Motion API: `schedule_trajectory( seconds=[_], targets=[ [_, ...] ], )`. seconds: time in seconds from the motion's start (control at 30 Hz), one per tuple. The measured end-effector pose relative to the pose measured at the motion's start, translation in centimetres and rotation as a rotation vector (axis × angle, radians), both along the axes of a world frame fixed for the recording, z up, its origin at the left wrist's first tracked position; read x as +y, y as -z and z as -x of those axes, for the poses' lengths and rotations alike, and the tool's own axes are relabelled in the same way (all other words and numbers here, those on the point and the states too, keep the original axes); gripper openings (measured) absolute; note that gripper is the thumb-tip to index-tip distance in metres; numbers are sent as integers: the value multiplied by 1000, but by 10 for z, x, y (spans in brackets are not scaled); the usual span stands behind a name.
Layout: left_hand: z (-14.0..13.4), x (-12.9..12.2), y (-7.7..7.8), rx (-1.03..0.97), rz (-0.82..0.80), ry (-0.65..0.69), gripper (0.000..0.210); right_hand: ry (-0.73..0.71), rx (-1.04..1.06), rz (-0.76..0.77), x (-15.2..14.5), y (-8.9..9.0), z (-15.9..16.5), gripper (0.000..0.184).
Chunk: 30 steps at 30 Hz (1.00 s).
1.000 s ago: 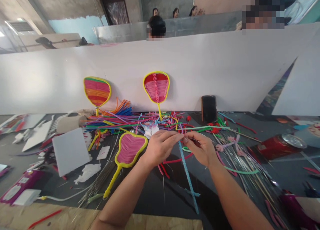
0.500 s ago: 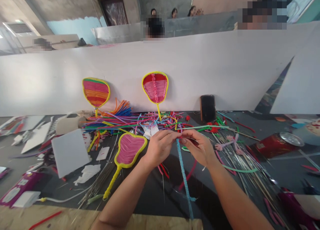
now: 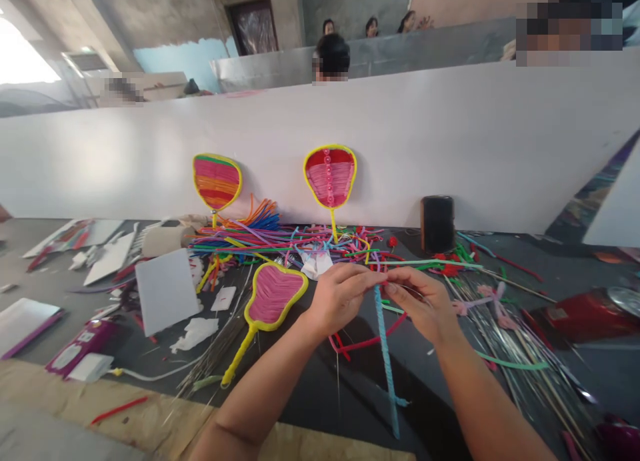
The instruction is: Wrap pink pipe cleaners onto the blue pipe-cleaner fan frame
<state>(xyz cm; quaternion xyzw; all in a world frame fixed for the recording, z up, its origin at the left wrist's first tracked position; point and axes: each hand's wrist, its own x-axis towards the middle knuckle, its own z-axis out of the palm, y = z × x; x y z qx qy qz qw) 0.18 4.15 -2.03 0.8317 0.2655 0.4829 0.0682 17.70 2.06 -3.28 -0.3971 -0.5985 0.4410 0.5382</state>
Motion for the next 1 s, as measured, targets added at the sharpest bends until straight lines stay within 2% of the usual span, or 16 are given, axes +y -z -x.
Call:
schedule_trajectory(
  seconds=[0.2, 0.47, 0.7, 1.0],
  targets=[
    [-2, 0, 2, -19, -44, -38, 24, 36, 1, 18, 0, 5, 1, 20],
    [-3, 1, 3, -70, -41, 0, 29, 72, -30, -44, -1, 3, 2, 19],
    [-3, 0, 3, -78, -41, 0, 26, 145, -198, -234, -1, 3, 0, 10],
    [-4, 0, 4, -74, -9, 3, 25, 214, -386, -431, 0, 4, -2, 10]
  ],
)
